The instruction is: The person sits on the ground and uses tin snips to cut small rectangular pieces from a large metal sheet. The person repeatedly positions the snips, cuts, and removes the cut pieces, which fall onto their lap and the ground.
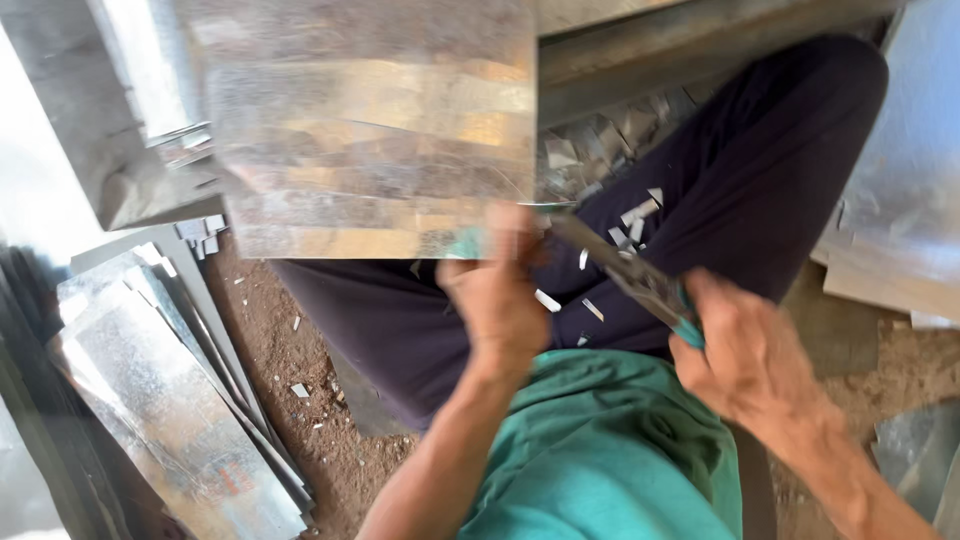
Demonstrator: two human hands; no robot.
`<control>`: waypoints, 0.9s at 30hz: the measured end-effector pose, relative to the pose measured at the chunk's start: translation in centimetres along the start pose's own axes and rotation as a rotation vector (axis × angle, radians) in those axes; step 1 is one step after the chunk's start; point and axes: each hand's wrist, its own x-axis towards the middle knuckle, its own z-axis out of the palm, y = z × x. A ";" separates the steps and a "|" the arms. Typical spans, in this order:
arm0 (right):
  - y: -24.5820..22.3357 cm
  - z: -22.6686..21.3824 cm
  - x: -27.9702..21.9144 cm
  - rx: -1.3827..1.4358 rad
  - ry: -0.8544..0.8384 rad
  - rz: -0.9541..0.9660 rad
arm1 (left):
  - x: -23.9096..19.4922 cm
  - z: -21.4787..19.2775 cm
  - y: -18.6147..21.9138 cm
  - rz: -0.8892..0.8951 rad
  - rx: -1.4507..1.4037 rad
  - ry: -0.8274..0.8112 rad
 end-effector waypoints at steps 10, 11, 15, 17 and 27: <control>1.0 5.3 -5.6 0.668 -0.080 0.397 | 0.4 -0.1 2.1 0.203 0.349 -0.246; 0.9 5.4 -5.7 0.695 -0.060 0.406 | 1.1 -1.6 3.2 0.097 0.295 -0.257; 0.5 4.4 -5.0 0.767 -0.111 0.336 | 1.8 -3.3 4.8 -0.083 -0.121 -0.274; -0.1 4.2 -3.8 0.904 -0.173 0.286 | 2.0 -0.2 1.9 -0.120 -0.044 -0.341; -3.4 3.9 -0.4 1.211 -0.190 0.328 | -0.4 8.1 0.5 -0.301 0.509 -0.246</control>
